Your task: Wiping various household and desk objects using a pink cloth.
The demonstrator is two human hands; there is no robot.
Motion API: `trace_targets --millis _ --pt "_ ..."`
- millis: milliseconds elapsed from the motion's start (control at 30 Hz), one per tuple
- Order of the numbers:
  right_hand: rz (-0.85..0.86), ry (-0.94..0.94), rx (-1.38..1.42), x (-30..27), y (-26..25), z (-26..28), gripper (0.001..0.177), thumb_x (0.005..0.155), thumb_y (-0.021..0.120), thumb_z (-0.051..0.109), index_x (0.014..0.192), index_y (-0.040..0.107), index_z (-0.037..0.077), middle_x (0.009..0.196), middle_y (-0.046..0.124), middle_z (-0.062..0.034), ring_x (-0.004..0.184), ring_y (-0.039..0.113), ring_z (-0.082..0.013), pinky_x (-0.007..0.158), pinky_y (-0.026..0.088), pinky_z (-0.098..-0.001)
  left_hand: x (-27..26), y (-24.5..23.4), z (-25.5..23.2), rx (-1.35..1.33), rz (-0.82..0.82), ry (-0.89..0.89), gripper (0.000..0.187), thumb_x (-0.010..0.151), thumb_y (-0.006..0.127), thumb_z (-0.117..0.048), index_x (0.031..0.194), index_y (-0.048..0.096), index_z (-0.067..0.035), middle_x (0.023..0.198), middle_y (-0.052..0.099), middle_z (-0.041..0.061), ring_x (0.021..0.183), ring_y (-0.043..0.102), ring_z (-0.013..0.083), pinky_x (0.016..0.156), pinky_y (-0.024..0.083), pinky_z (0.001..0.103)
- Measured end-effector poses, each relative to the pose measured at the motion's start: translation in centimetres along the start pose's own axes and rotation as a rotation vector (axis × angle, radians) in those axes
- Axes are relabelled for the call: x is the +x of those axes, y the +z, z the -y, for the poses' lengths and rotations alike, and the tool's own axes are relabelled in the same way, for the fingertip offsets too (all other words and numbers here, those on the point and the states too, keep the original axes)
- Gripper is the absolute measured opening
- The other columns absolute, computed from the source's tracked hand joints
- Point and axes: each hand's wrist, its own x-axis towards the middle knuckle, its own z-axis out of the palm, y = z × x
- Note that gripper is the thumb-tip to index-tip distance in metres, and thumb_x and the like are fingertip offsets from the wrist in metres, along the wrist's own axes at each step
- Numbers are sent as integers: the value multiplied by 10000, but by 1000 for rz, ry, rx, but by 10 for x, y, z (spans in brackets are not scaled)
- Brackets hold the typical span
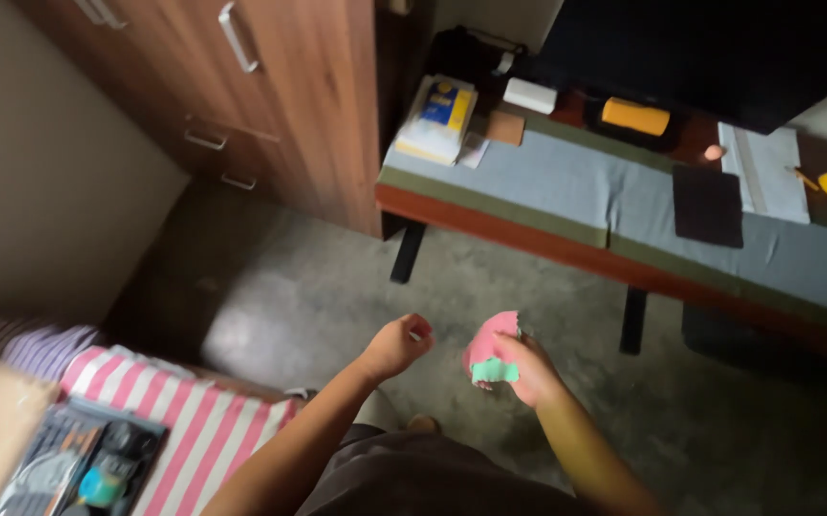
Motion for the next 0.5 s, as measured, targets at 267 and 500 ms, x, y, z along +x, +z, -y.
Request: trace_targets --millis 267,500 --pt "422 -324 104 108 -4 82 164 966 561 93 1035 644 -30 1008 702 -136 937 688 -251 822 550 -380 227 -8 12 151 -180 11 636 760 854 -366 1230 598 -23 1164 688 191 1085 670 323 938 544 395" --pt "87 -348 3 188 8 167 254 916 550 146 1111 655 22 1067 683 -58 973 658 -156 862 536 -338 410 -51 -56 419 -509 -99 1234 642 935 -510 1549 233 -57 1586 273 232 1430 342 429 1157 336 499"
